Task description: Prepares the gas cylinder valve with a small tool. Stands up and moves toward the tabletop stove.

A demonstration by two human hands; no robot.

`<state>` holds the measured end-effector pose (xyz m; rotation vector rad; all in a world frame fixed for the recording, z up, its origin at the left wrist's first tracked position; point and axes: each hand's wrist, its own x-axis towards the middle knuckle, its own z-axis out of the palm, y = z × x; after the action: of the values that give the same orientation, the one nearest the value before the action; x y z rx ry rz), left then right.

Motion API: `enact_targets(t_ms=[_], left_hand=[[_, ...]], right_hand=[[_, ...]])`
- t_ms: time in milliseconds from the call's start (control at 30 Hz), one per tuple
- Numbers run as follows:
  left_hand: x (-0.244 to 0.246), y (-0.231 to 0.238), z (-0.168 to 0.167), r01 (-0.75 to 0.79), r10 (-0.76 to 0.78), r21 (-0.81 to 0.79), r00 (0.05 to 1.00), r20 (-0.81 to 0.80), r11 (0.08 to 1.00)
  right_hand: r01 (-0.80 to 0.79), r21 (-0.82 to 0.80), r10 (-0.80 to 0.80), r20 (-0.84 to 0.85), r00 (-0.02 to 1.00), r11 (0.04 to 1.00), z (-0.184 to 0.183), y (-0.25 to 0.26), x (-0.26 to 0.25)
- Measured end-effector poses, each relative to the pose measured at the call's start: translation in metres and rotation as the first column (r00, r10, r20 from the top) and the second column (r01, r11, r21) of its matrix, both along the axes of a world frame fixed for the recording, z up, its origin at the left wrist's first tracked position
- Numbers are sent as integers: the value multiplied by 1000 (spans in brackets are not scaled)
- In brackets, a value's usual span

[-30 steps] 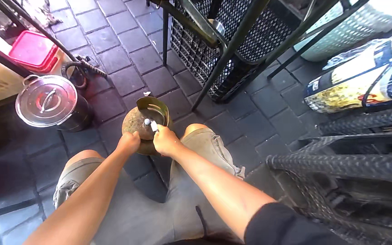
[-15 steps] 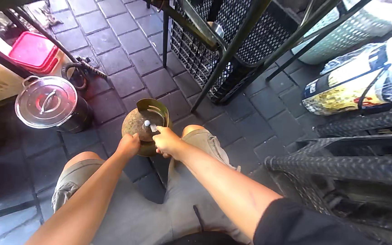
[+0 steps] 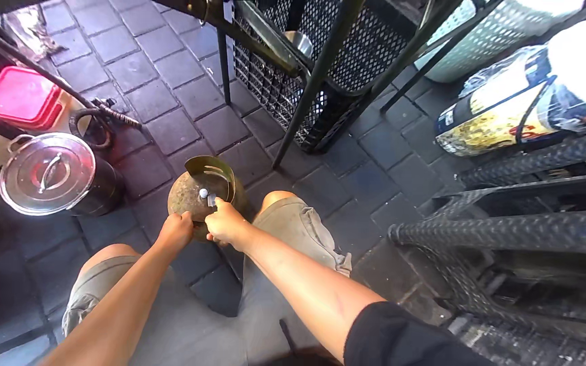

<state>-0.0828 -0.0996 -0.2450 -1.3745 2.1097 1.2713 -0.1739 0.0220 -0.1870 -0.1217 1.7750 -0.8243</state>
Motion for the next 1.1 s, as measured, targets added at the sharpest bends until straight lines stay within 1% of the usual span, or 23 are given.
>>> enact_targets(t_ms=[67,200,300,467,633,767,967,1100], left_hand=[[1,2,-2,-20,20,3,1000,-13,1000],[1,1,-3,-42,42,24,999,-17,999],[1,1,-4,-67,68,29,997,-32,997],[-1,2,-5,-119,121,41,991,-59,992],[0,5,-4,-136,138,37,989,-56,990],[-1,5,-4,-178,183,64,980,-75,982],[2,3,-10,-194,204,88,971,-123,977],[4,3,-11,-181,191,81,972,-139,980]], right_hand=[[40,-7,-40,34,999,999,-7,-2,-3],[50,-64,-45,69,997,997,-10,7,-3],[48,-64,-42,95,995,997,-9,7,-8],[105,-83,-89,175,980,991,-19,5,-19],[62,-123,-37,198,980,991,-19,17,-24],[21,-139,13,243,970,990,-19,17,-42],[118,-216,-27,385,922,969,-29,21,-57],[95,-248,7,381,924,964,-31,24,-60]])
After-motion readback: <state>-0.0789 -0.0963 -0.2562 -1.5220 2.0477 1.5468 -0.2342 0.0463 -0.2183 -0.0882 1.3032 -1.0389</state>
